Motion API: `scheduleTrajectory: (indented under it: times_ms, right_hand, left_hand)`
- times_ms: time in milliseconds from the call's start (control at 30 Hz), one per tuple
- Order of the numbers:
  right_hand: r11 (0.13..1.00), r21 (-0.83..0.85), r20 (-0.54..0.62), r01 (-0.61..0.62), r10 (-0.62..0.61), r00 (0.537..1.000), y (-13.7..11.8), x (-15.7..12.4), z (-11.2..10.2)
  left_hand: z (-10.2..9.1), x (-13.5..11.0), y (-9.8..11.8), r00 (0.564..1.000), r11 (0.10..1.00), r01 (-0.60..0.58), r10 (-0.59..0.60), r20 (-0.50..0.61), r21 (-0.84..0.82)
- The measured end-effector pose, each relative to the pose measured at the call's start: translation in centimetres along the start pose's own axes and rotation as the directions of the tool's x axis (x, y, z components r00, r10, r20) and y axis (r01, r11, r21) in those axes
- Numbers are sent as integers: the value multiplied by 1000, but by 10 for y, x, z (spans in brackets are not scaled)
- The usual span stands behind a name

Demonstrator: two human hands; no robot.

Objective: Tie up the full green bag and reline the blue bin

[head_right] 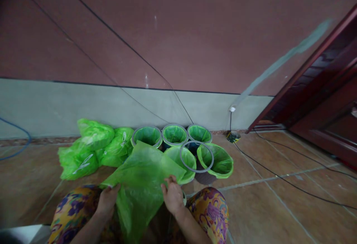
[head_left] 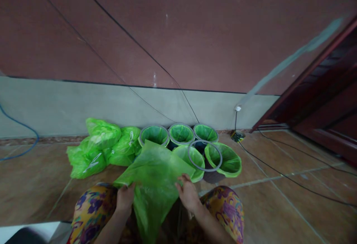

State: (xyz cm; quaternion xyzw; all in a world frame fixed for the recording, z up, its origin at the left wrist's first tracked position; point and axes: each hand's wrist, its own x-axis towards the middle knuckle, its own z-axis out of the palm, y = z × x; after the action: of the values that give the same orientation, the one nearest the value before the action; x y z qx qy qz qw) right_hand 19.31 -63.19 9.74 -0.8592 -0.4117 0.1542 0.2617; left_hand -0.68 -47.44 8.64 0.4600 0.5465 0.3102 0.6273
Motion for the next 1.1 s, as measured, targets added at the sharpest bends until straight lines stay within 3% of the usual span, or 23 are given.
scheduleTrajectory:
  times_ms: [167,233,300,367,433,500,533,567,667,700,767,833,933,1000,1100]
  right_hand:
    - [985,172,-61,-15,26,998,4,47,-21]
    - [942,320,5,-101,105,994,7,58,-22]
    - [825,513,147,-236,187,971,8,65,-20]
    - [630,665,385,-402,172,907,7,66,-16]
    - [435,702,624,-564,7,782,4,62,-10]
    - [312,666,741,-678,-170,649,-1,54,1]
    - [278,663,748,-695,-207,631,-5,49,8]
    - [258,680,732,-686,-199,651,-8,44,14]
    - [273,755,629,-596,-46,776,-14,30,30]
    - [283,765,610,-579,-27,792,-13,27,31]
    - [259,766,623,-589,-70,779,-7,25,26]
    - [196,780,619,-595,-103,778,4,28,12]
    - [123,855,502,-504,48,863,22,36,-15]
    - [134,896,403,-423,154,902,31,41,-33]
    - [177,931,291,-319,168,942,36,44,-58]
  left_hand:
    - [-18,-22,93,981,997,-38,51,189,-69]
    - [-29,-34,126,972,998,-34,43,232,-44]
    - [-43,-47,150,960,999,6,5,279,-38]
    - [-58,-58,163,948,996,83,-69,312,-33]
    - [-72,-65,169,940,987,159,-144,310,-25]
    - [-84,-69,169,944,979,201,-190,271,-15]
    - [-90,-70,168,948,978,207,-198,248,-10]
    - [-94,-71,167,954,979,204,-197,227,-7]
    - [-105,-71,161,959,979,203,-198,205,-6]
    - [-108,-70,159,958,979,206,-200,205,-7]
    - [-115,-66,155,960,979,203,-200,199,2]
    - [-121,-60,151,969,984,175,-175,177,14]
    - [-128,-50,146,974,988,153,-155,166,26]
    - [-128,-44,144,967,985,163,-171,187,55]
    - [-121,-40,145,973,984,125,-147,178,130]
